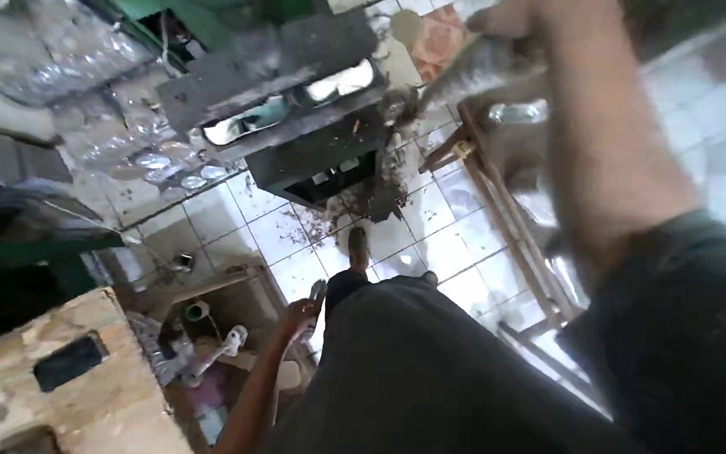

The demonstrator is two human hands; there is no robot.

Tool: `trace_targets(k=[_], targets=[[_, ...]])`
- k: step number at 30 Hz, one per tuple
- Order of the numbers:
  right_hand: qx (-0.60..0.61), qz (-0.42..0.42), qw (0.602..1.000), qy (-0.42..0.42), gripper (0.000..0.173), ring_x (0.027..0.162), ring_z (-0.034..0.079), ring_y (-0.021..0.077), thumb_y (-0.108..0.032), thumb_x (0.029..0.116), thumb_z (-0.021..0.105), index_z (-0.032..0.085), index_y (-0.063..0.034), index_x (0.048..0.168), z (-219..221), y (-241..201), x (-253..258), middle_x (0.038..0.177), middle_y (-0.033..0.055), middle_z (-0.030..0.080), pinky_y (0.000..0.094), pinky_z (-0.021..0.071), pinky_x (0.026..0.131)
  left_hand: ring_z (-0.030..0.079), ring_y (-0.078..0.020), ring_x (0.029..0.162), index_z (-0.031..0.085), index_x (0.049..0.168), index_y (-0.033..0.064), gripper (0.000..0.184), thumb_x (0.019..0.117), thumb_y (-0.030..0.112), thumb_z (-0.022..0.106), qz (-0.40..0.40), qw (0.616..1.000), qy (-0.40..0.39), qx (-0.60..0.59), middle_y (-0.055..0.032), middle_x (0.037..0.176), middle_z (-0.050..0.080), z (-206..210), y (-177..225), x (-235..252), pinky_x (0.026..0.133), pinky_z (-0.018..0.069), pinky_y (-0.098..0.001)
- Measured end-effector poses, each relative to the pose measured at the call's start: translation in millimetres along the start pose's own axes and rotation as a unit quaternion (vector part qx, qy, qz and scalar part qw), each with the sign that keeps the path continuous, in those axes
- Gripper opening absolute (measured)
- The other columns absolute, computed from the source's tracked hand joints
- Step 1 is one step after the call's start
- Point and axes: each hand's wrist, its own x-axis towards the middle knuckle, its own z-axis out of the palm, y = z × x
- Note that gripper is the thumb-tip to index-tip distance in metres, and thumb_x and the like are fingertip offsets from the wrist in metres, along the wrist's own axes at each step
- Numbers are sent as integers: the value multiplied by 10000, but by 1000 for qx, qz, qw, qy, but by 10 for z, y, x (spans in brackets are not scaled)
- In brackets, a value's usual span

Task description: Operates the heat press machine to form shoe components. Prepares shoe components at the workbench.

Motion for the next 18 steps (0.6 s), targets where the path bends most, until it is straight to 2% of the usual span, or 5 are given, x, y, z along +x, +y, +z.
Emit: trace_targets(k=[4,6,10,15,18], targets=[[-31,-3,999,40,753,1317,518,504,-635,894,611,620,-24,1334,602,673,-1003,1398,296,562,744,422,999,670,-299,1027,635,1321,46,385,1022,287,612,65,992,41,95,-194,1178,682,192,984,90,926,535,-523],[29,5,995,90,756,1337,469,530,-640,885,649,600,-77,1387,1303,1397,-1592,1459,285,504,746,422,996,678,-266,935,656,1291,41,362,1021,278,615,154,974,47,159,-177,1109,698,305,1669,172,860,549,-500],[156,16,979,132,737,1267,542,462,-551,892,716,522,-179,1497,3149,2681,-2378,1469,188,536,666,482,985,690,-271,1047,661,1295,19,354,1017,238,636,315,925,64,205,-182,1178,701,536,3232,257,955,554,-499],[309,261,914,-36,759,1361,476,469,-610,940,621,491,-131,1514,4116,3341,-2216,1448,232,547,675,395,1077,681,-297,1086,659,1295,46,350,1023,263,628,463,826,91,310,-191,1221,684,825,5094,660,967,546,-539],[348,389,852,-27,780,1161,658,402,-811,912,438,695,-181,1292,4287,3489,-1957,1198,160,726,678,473,979,662,-310,1097,679,1269,94,335,1028,315,604,490,767,113,399,-175,1244,670,1062,6004,1008,959,523,-571]])
